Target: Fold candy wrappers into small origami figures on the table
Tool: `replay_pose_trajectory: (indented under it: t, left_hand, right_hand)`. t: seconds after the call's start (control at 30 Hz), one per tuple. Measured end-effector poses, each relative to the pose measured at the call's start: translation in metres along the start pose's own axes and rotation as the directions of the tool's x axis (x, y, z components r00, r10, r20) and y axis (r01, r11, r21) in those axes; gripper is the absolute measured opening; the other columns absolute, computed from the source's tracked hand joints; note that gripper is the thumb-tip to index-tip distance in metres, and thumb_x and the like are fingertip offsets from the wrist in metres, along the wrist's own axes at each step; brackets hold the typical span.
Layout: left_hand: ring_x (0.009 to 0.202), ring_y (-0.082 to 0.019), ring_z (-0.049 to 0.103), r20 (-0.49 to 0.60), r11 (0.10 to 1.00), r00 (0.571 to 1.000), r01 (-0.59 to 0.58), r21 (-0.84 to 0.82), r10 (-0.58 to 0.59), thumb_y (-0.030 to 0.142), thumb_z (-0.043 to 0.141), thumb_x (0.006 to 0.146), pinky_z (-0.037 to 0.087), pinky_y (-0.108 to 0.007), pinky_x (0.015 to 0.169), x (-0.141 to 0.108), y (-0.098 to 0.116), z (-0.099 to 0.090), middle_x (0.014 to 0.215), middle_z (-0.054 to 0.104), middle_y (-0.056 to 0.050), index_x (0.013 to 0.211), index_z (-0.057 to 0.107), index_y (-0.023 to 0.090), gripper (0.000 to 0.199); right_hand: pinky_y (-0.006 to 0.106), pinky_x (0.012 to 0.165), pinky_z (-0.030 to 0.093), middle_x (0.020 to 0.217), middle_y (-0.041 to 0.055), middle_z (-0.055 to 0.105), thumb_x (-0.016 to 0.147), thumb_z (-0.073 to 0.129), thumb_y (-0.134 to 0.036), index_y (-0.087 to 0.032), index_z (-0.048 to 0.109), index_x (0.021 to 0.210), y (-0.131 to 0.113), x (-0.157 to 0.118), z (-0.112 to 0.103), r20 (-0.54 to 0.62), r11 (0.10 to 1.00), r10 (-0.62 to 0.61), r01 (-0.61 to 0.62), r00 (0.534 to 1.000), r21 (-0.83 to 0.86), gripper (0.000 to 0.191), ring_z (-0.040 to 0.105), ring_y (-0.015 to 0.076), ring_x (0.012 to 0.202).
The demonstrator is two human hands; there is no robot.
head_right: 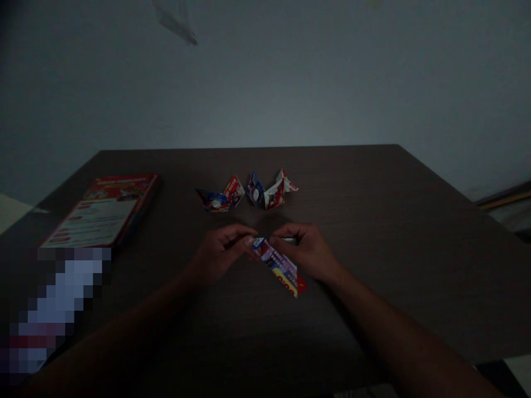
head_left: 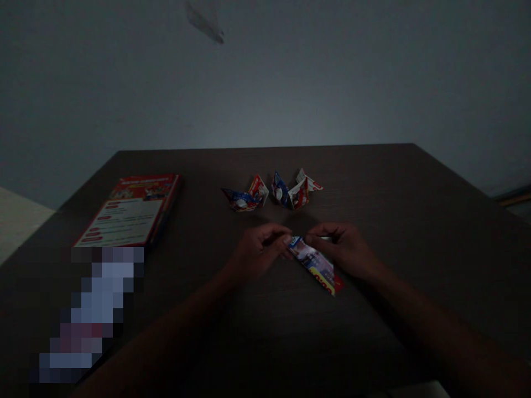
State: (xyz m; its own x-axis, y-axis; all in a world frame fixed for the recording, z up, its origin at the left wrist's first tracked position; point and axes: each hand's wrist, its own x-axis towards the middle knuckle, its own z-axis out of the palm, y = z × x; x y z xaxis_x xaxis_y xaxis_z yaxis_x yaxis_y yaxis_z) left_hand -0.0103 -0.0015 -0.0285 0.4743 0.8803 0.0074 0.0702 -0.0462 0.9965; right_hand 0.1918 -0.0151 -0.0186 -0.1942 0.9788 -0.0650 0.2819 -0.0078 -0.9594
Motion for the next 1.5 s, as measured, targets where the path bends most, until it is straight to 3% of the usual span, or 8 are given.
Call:
replay_pose_trajectory:
  t: [0.27,0.4,0.63,0.83,1.0,1.17,1.4,1.5]
  left_hand:
    - [0.077,-0.015,0.065,0.121,1.000,0.992,0.026,0.017,-0.028,0.030,0.057,0.084,0.052,-0.028,0.072,-0.004,0.000,0.004,0.086,0.069,-0.008,0.096,0.063,0.011,0.023]
    - [0.068,-0.013,0.064,0.069,0.999,0.997,0.028,-0.024,-0.026,0.028,0.055,0.085,0.051,-0.026,0.066,-0.004,-0.002,0.006,0.077,0.067,-0.006,0.089,0.062,0.010,0.020]
    - [0.066,-0.010,0.059,-0.156,0.998,0.988,0.020,0.053,-0.012,0.030,0.054,0.085,0.047,-0.020,0.060,-0.002,-0.002,0.005,0.074,0.064,-0.002,0.086,0.062,0.012,0.020]
    - [0.081,-0.016,0.065,-0.143,0.998,0.989,0.031,0.057,-0.023,0.030,0.060,0.081,0.050,-0.025,0.067,-0.007,-0.002,0.004,0.091,0.069,-0.006,0.096,0.058,0.014,0.022]
    - [0.079,-0.018,0.067,-0.095,0.998,0.994,0.051,0.034,-0.047,0.030,0.063,0.079,0.053,-0.029,0.069,-0.009,-0.001,0.005,0.092,0.071,-0.008,0.097,0.056,0.013,0.025]
    - [0.083,-0.019,0.068,-0.137,0.999,0.991,0.008,0.049,-0.001,0.028,0.064,0.078,0.053,-0.030,0.073,-0.008,-0.004,0.004,0.092,0.072,-0.009,0.095,0.057,0.014,0.023]
    - [0.081,-0.016,0.067,-0.156,1.000,0.987,-0.024,0.019,0.027,0.024,0.062,0.080,0.053,-0.026,0.069,-0.005,-0.005,0.006,0.090,0.071,-0.008,0.093,0.058,0.014,0.018]
    - [0.081,-0.016,0.067,-0.161,0.997,0.985,-0.050,0.053,0.058,0.025,0.061,0.080,0.053,-0.025,0.069,-0.006,-0.004,0.007,0.089,0.071,-0.007,0.093,0.059,0.014,0.017]
  right_hand:
    - [0.023,0.053,0.042,0.072,0.0025,0.069,0.073,0.068,-0.036,-0.016,0.070,0.078,-0.002,0.000,0.001,-0.122,0.994,0.017,-0.004,0.992,0.106,0.021,0.059,0.0123,0.060]
    - [0.023,0.054,0.042,0.068,0.0014,0.067,0.072,0.069,-0.035,-0.016,0.069,0.077,-0.003,0.000,0.004,-0.081,0.985,0.049,-0.035,0.995,0.167,0.020,0.057,0.0112,0.057]
    - [0.023,0.054,0.041,0.068,0.0013,0.066,0.069,0.072,-0.034,-0.015,0.068,0.074,-0.004,0.001,0.005,-0.025,0.974,0.085,-0.078,0.996,0.212,0.020,0.056,0.0103,0.057]
    - [0.023,0.051,0.040,0.067,0.0019,0.066,0.069,0.072,-0.037,-0.015,0.068,0.077,0.001,0.003,0.001,-0.129,0.946,0.146,-0.101,0.981,0.308,0.024,0.054,0.0101,0.054]
    - [0.024,0.051,0.043,0.070,0.0024,0.066,0.069,0.073,-0.037,-0.016,0.066,0.076,0.007,0.004,0.000,-0.194,0.907,0.167,-0.074,0.967,0.415,0.024,0.056,0.0117,0.056]
    - [0.021,0.048,0.041,0.069,0.0004,0.065,0.071,0.072,-0.037,-0.018,0.066,0.080,0.011,0.005,0.001,-0.121,0.887,0.150,-0.079,0.981,0.454,0.022,0.054,0.0098,0.054]
    - [0.022,0.049,0.044,0.064,0.0007,0.064,0.073,0.072,-0.036,-0.015,0.066,0.081,0.010,0.003,0.007,0.103,0.904,0.071,-0.107,0.992,0.415,0.023,0.054,0.0089,0.050]
    - [0.022,0.048,0.045,0.068,0.0028,0.067,0.069,0.075,-0.033,-0.014,0.066,0.080,0.012,0.003,0.009,0.121,0.904,0.082,-0.125,0.989,0.408,0.024,0.056,0.0089,0.049]
